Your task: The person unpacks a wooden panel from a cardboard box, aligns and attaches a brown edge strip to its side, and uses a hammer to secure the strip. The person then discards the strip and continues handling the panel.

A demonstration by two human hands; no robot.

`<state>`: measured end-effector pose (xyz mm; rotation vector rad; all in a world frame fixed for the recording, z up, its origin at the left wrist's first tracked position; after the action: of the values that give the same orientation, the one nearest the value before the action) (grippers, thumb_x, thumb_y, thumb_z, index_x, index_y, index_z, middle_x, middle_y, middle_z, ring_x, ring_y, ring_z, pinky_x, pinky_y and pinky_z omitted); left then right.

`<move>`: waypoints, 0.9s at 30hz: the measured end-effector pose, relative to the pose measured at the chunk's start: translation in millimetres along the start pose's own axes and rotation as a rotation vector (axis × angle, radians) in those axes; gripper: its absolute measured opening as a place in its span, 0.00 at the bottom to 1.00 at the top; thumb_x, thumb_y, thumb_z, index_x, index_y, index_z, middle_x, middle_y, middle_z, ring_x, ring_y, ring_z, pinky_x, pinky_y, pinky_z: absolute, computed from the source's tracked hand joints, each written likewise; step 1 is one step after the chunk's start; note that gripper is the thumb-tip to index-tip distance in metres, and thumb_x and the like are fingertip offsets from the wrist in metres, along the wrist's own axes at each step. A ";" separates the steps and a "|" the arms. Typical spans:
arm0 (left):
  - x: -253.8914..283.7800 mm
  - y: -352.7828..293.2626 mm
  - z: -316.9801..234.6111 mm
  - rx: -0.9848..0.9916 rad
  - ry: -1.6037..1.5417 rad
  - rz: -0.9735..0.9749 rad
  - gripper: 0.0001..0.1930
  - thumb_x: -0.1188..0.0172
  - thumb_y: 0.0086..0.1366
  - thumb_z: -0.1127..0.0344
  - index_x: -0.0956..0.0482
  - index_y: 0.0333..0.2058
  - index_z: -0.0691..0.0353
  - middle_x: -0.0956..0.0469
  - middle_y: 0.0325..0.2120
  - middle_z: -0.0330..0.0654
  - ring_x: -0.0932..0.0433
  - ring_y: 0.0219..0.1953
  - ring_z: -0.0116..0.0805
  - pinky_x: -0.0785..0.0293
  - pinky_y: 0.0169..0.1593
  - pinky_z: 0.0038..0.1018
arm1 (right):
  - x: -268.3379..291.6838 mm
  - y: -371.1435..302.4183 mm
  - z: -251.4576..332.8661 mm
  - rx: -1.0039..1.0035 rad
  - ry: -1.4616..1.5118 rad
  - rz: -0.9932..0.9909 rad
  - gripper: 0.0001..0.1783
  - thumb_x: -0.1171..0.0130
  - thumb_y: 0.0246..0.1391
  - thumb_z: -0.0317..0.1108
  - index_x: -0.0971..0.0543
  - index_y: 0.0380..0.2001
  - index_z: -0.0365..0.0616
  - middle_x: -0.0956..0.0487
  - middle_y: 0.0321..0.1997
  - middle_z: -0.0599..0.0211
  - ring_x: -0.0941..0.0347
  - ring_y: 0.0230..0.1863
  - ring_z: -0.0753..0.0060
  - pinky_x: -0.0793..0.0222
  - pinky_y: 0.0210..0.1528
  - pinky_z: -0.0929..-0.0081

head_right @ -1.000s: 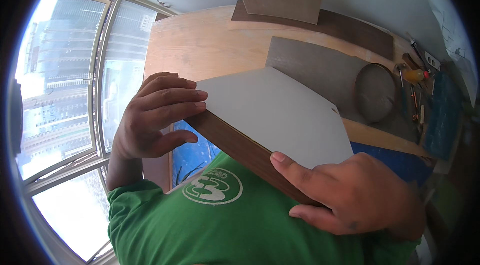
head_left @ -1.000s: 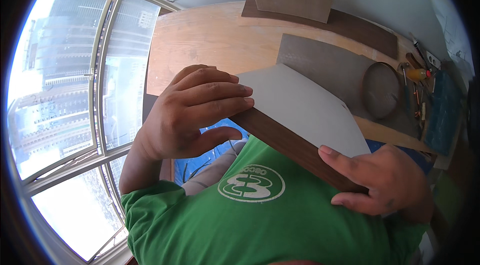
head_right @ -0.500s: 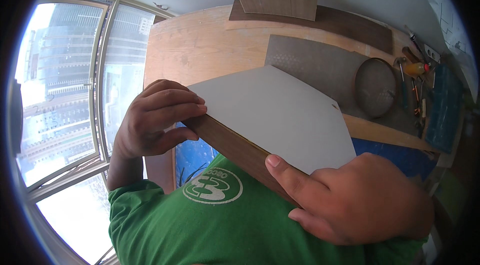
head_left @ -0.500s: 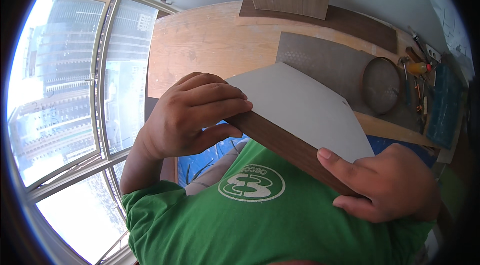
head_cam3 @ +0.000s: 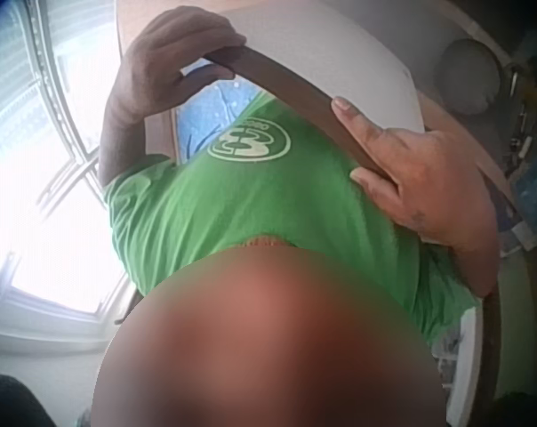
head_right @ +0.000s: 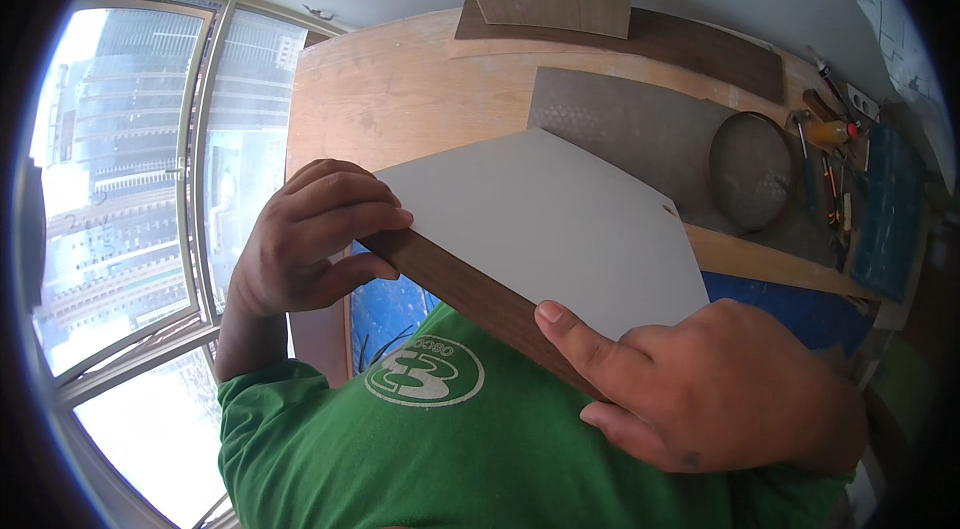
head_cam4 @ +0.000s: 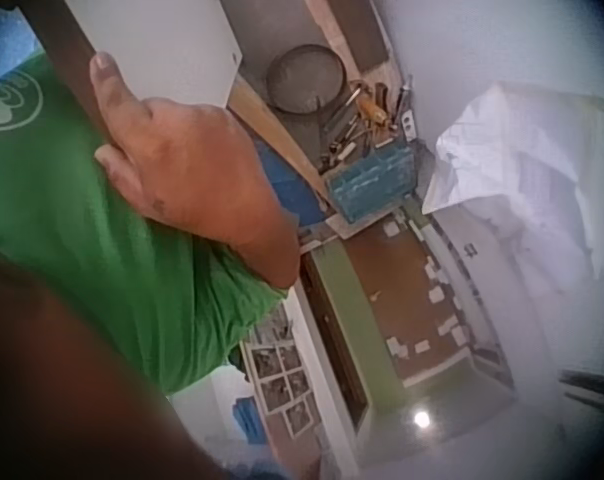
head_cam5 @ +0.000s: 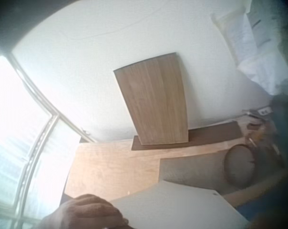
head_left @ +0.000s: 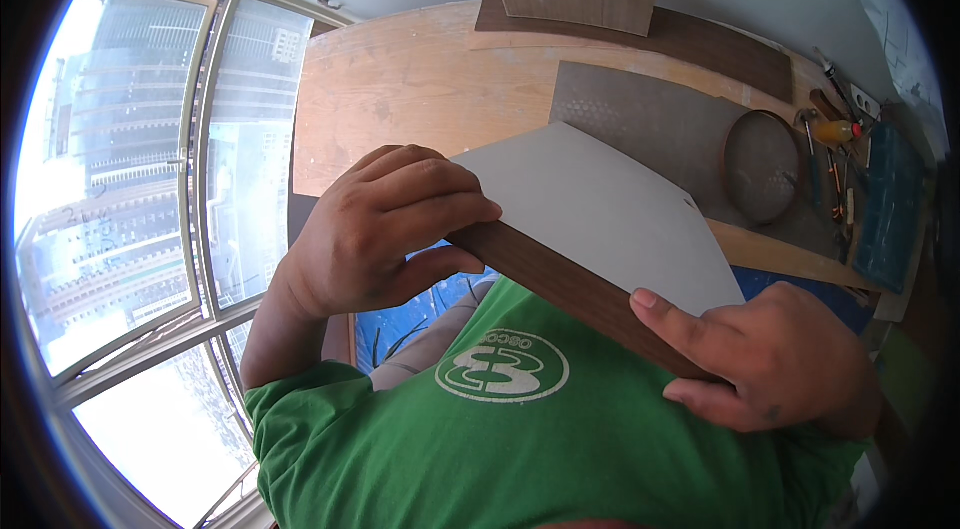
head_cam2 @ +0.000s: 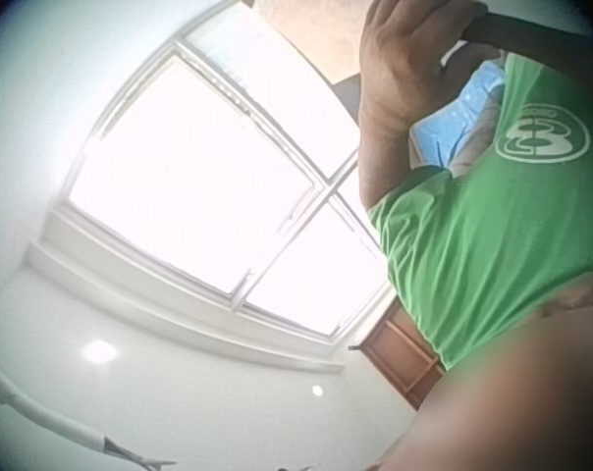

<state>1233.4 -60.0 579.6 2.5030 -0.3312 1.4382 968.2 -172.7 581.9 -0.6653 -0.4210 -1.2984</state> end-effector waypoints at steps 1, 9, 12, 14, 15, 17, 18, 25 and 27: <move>-0.4 0.0 -0.2 0.000 -0.001 -0.001 0.21 0.26 0.51 0.58 0.16 0.43 0.61 0.20 0.37 0.42 0.19 0.39 0.42 0.22 0.45 0.36 | -0.5 0.0 -0.3 0.000 0.002 -0.001 0.48 0.28 0.49 0.43 0.36 0.70 0.38 0.25 0.19 0.67 0.30 0.15 0.67 0.37 0.17 0.70; -0.1 -0.7 0.3 0.013 -0.027 0.035 0.23 0.26 0.51 0.58 0.17 0.45 0.61 0.20 0.38 0.44 0.20 0.40 0.44 0.22 0.46 0.37 | -3.8 -0.5 -1.5 -0.015 0.021 -0.024 0.48 0.27 0.48 0.44 0.36 0.70 0.39 0.25 0.19 0.67 0.30 0.15 0.66 0.36 0.18 0.70; 5.7 -6.6 8.3 0.081 -0.093 -0.046 0.22 0.26 0.54 0.60 0.17 0.46 0.62 0.20 0.39 0.44 0.19 0.40 0.44 0.23 0.46 0.36 | -3.1 0.5 -2.2 -0.017 0.035 -0.025 0.48 0.28 0.48 0.44 0.35 0.70 0.40 0.24 0.19 0.67 0.30 0.15 0.65 0.35 0.19 0.69; 14.0 -13.3 20.8 0.191 -0.127 -0.186 0.18 0.28 0.58 0.63 0.18 0.45 0.63 0.20 0.39 0.44 0.19 0.39 0.41 0.23 0.45 0.34 | -3.3 0.5 -2.5 -0.038 0.048 -0.001 0.48 0.28 0.49 0.44 0.35 0.70 0.40 0.24 0.19 0.67 0.30 0.15 0.64 0.34 0.19 0.69; 19.1 -17.4 27.5 0.239 -0.120 -0.270 0.15 0.30 0.60 0.64 0.18 0.44 0.64 0.19 0.38 0.44 0.19 0.39 0.38 0.24 0.44 0.32 | -2.3 0.8 -1.9 -0.028 0.053 -0.023 0.47 0.28 0.49 0.44 0.35 0.70 0.40 0.24 0.19 0.67 0.29 0.15 0.63 0.34 0.19 0.69; 22.3 -27.4 45.9 0.479 -0.176 -0.314 0.11 0.33 0.65 0.65 0.18 0.40 0.65 0.18 0.36 0.43 0.20 0.36 0.33 0.25 0.42 0.29 | -2.0 1.3 -1.5 -0.032 0.057 -0.037 0.47 0.27 0.48 0.44 0.34 0.69 0.41 0.24 0.19 0.66 0.29 0.16 0.63 0.34 0.20 0.68; 20.9 -33.4 51.8 0.600 -0.164 -0.276 0.11 0.35 0.68 0.62 0.18 0.36 0.66 0.18 0.31 0.42 0.22 0.34 0.29 0.26 0.40 0.27 | -1.6 1.1 -1.7 -0.032 0.048 -0.031 0.47 0.27 0.48 0.44 0.34 0.69 0.40 0.24 0.19 0.66 0.29 0.16 0.62 0.34 0.20 0.68; 5.1 -44.3 55.2 0.625 -0.480 -0.091 0.12 0.35 0.69 0.60 0.19 0.33 0.65 0.21 0.25 0.37 0.26 0.30 0.25 0.30 0.37 0.26 | 0.0 1.7 -2.2 -0.030 0.032 -0.042 0.47 0.26 0.47 0.45 0.33 0.69 0.40 0.26 0.17 0.66 0.31 0.15 0.63 0.35 0.19 0.68; 4.6 -45.5 56.0 0.649 -0.467 -0.105 0.13 0.35 0.69 0.60 0.20 0.32 0.64 0.22 0.25 0.36 0.27 0.30 0.24 0.31 0.37 0.26 | 0.2 1.5 -2.2 -0.034 0.035 -0.046 0.47 0.26 0.47 0.45 0.32 0.68 0.41 0.26 0.17 0.66 0.31 0.14 0.63 0.36 0.19 0.68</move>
<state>1295.4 -34.7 552.1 3.3082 0.2394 1.0104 969.5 -174.2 580.1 -0.6636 -0.3878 -1.3618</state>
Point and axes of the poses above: each hand's wrist, its own y-axis towards the middle knuckle, its own x-axis out of the back of the hand, z = x × y, the point moved 4 cm from there along y, towards the middle knuckle
